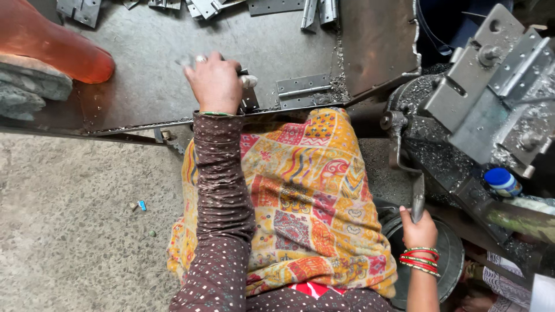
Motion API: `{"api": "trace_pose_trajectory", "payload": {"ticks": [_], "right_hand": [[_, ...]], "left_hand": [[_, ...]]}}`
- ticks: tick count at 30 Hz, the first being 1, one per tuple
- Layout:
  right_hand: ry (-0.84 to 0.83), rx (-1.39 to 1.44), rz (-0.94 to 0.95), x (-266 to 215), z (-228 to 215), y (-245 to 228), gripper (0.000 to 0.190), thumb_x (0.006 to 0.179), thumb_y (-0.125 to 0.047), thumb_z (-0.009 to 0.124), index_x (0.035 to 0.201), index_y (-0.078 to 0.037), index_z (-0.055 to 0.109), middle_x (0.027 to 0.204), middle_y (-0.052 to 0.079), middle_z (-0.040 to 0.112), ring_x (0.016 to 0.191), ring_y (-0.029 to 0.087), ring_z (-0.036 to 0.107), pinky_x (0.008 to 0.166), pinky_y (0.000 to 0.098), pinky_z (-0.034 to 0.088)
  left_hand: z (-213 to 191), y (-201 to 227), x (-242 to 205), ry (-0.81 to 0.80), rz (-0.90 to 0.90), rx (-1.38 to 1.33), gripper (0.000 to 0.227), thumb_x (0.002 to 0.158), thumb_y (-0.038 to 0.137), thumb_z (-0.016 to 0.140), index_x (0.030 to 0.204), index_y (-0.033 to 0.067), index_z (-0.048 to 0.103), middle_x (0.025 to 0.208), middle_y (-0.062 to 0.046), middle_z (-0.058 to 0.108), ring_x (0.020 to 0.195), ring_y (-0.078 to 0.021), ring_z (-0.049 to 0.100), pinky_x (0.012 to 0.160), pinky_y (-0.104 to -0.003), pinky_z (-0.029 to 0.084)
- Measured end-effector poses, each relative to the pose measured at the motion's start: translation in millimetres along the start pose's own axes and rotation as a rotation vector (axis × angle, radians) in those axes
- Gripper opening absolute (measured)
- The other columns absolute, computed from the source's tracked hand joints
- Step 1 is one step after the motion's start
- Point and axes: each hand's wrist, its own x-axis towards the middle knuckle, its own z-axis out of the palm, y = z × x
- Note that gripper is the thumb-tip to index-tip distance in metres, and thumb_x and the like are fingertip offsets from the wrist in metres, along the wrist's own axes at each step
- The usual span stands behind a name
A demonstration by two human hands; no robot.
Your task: The person sits on the floor and repeatedly picks up metal hinge pieces from a tray, places them into a manual punching machine, and operates the lever to punch holes. The processed pieces are returned to the tray.
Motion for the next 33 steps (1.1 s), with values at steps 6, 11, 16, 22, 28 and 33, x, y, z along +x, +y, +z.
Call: {"api": "trace_pose_trajectory", "payload": {"ticks": [6, 11, 16, 22, 28, 33], "right_hand": [[0.041, -0.030, -0.058, 15, 12, 27, 0.040, 0.090, -0.045, 0.074, 0.098, -0.006, 0.072, 0.073, 0.017, 0.070, 0.063, 0.033, 0.069, 0.062, 0.0433, 0.054], [0.051, 0.032, -0.169, 27, 19, 42, 0.043, 0.086, -0.048, 0.072, 0.097, -0.007, 0.071, 0.090, 0.021, 0.074, 0.086, 0.041, 0.073, 0.075, 0.0475, 0.056], [0.027, -0.003, -0.168, 26, 22, 37, 0.043, 0.087, -0.050, 0.071, 0.098, -0.009, 0.070, 0.089, 0.022, 0.073, 0.087, 0.044, 0.071, 0.076, 0.0506, 0.055], [0.009, 0.054, -0.221, 22, 14, 36, 0.045, 0.085, -0.052, 0.069, 0.099, -0.009, 0.071, 0.088, 0.022, 0.073, 0.087, 0.043, 0.071, 0.077, 0.0511, 0.055], [-0.017, 0.057, -0.247, 24, 19, 36, 0.047, 0.086, -0.052, 0.068, 0.101, -0.007, 0.070, 0.090, 0.022, 0.073, 0.087, 0.043, 0.072, 0.079, 0.0506, 0.055], [-0.088, 0.059, -0.195, 17, 9, 33, 0.052, 0.085, -0.053, 0.067, 0.107, -0.005, 0.064, 0.091, 0.022, 0.073, 0.087, 0.043, 0.072, 0.079, 0.0500, 0.056]], "left_hand": [[-22, 3, -23, 0.074, -0.052, -0.186, 0.015, 0.084, 0.014, 0.072, 0.095, 0.0217, 0.078, 0.083, -0.011, 0.073, 0.079, -0.0365, 0.069, 0.067, -0.050, 0.051], [-61, 18, -54, 0.143, -0.229, -0.729, 0.018, 0.096, 0.023, 0.080, 0.105, 0.0099, 0.072, 0.089, -0.009, 0.074, 0.081, -0.0279, 0.069, 0.070, -0.040, 0.053], [-68, 81, -73, 0.077, -0.254, -1.680, 0.017, 0.099, 0.001, 0.071, 0.115, 0.0029, 0.067, 0.107, -0.001, 0.070, 0.096, -0.0089, 0.065, 0.089, -0.025, 0.055], [-41, 201, -96, -0.185, -0.277, -1.972, 0.021, 0.096, 0.002, 0.069, 0.116, 0.0050, 0.068, 0.107, -0.001, 0.070, 0.096, -0.0104, 0.064, 0.087, -0.027, 0.054], [-23, 329, -117, -0.377, -0.192, -1.900, 0.031, 0.094, 0.003, 0.066, 0.125, 0.0050, 0.062, 0.116, -0.005, 0.068, 0.102, -0.0143, 0.064, 0.087, -0.028, 0.055], [-47, 350, -142, -0.210, 0.093, -1.304, 0.045, 0.093, 0.014, 0.068, 0.135, 0.0037, 0.056, 0.131, -0.018, 0.057, 0.114, -0.0272, 0.061, 0.093, -0.038, 0.056]]}}
